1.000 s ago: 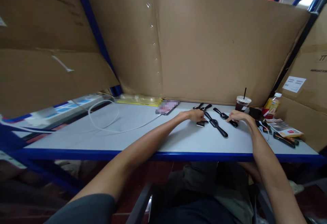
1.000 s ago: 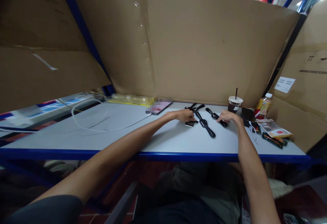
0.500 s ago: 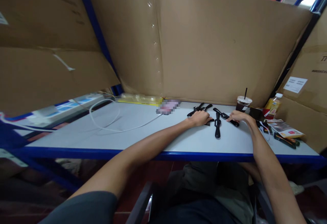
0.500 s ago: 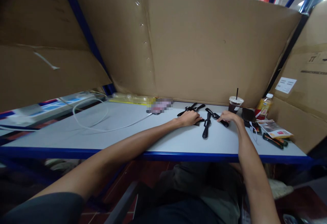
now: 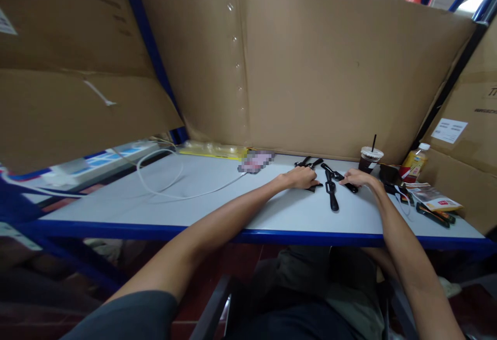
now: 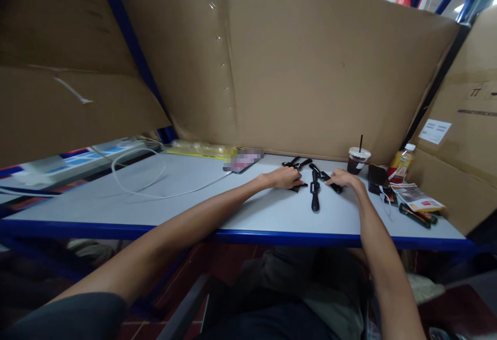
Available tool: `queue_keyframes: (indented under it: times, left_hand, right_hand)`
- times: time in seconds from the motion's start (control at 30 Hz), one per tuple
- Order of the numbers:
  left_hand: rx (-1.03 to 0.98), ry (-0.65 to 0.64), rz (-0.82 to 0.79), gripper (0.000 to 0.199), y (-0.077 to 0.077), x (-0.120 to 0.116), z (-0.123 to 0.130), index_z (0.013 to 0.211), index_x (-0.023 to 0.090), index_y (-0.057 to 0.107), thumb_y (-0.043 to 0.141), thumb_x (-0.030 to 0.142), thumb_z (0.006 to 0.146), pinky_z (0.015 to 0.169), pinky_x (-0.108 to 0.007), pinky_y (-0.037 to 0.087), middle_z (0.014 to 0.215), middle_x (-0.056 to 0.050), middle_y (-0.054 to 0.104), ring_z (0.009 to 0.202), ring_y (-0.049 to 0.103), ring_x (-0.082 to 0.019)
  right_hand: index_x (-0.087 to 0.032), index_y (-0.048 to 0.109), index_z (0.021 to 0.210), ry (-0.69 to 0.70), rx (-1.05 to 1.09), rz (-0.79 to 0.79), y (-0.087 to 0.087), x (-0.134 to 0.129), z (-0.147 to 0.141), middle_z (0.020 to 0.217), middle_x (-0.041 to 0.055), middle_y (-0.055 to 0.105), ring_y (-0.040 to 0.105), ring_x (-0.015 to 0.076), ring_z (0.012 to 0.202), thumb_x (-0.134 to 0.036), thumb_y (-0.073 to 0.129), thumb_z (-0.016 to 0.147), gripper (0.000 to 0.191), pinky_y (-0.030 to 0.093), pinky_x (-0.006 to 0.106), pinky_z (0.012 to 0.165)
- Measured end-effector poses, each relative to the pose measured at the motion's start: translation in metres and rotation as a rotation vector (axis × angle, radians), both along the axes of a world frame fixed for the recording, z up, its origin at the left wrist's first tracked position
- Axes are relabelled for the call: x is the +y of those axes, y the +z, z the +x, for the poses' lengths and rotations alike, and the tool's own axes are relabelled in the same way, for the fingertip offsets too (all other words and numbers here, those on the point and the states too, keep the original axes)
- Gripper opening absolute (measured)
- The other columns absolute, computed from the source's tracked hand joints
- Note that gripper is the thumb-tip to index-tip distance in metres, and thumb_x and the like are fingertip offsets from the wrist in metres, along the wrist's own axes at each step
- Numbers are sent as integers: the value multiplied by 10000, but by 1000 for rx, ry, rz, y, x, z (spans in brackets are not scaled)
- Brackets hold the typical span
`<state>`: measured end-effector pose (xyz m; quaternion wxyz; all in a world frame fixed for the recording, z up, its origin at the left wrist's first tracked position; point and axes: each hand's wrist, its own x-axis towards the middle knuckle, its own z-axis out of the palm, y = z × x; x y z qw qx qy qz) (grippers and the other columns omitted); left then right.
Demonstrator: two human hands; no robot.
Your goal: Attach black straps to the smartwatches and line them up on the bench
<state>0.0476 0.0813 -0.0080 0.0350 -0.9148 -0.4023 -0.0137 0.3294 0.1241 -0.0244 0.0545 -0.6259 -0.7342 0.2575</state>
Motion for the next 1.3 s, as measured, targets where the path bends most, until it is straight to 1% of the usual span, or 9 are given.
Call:
queue_keyframes:
  times: [0.3, 0.43, 0.53, 0.63, 0.73, 0.87, 1.0, 1.13, 1.3]
  left_hand:
    - [-38, -26, 86, 267, -10, 6, 1, 1055, 149, 674, 531, 367, 997, 750, -355, 485, 981, -153, 738, 873, 715, -302]
    - [-103, -43, 141, 252, -8, 2, 3, 1111, 162, 654, 520, 345, 1000, 766, -342, 477, 1040, -143, 719, 915, 696, -279]
    - [-155, -155, 177, 273, -3, -9, 7, 1137, 177, 645, 520, 378, 1001, 721, -312, 453, 1079, -123, 701, 892, 671, -238]
    - [-154, -321, 96, 216, -1, -23, 15, 1039, 190, 670, 592, 376, 961, 675, -294, 428, 966, -71, 700, 800, 644, -197]
    - [-161, -409, 36, 152, -4, -32, 23, 968, 198, 684, 623, 335, 941, 679, -285, 435, 975, -58, 692, 855, 648, -197]
    - [-225, -408, 33, 248, -14, -34, 31, 1132, 185, 673, 571, 358, 987, 837, -314, 488, 1156, -107, 682, 1101, 626, -242]
    - [-220, -445, 41, 392, -24, -28, 32, 1336, 177, 576, 512, 397, 1019, 1020, -376, 461, 1359, -144, 618, 1273, 550, -266]
    - [-212, -381, 85, 374, -29, -18, 28, 1358, 180, 567, 498, 297, 1010, 1050, -421, 455, 1385, -144, 602, 1263, 561, -265]
    - [-227, -309, 114, 324, -29, -4, 20, 1223, 149, 647, 505, 120, 933, 1039, -396, 470, 1302, -144, 637, 1214, 595, -252]
  right_hand:
    - [-194, 532, 666, -14, -19, 34, 2, -2, 0, 485, -60, 435, 394, 90, 419, -437, 758, 778, 351, 273, 233, 421]
    - [-188, 545, 675, -43, -50, 57, 2, -1, 4, 491, -48, 459, 420, 98, 428, -432, 753, 791, 341, 279, 234, 427]
    - [-184, 555, 688, -68, -68, 88, 0, 1, 7, 534, -38, 493, 444, 102, 454, -437, 752, 792, 337, 293, 230, 436]
    - [-178, 575, 698, -86, -88, 124, -2, 3, 9, 576, -27, 524, 463, 105, 483, -440, 754, 784, 329, 297, 227, 446]
    - [-174, 585, 675, -89, -105, 168, -1, 5, 11, 587, -22, 534, 474, 110, 524, -450, 770, 757, 342, 294, 227, 468]
    - [-173, 581, 633, -84, -122, 219, 2, 6, 10, 588, -24, 527, 476, 117, 562, -438, 748, 764, 339, 284, 233, 500]
    - [-178, 583, 627, -99, -149, 271, 5, 5, 9, 613, -9, 548, 507, 131, 600, -385, 710, 802, 299, 286, 242, 531]
    - [-176, 616, 655, -139, -179, 303, 7, 5, 9, 640, 17, 581, 544, 146, 625, -373, 685, 829, 271, 296, 246, 543]
    - [-163, 664, 707, -159, -192, 303, 6, 4, 8, 663, 35, 616, 558, 146, 617, -354, 678, 831, 228, 309, 241, 538]
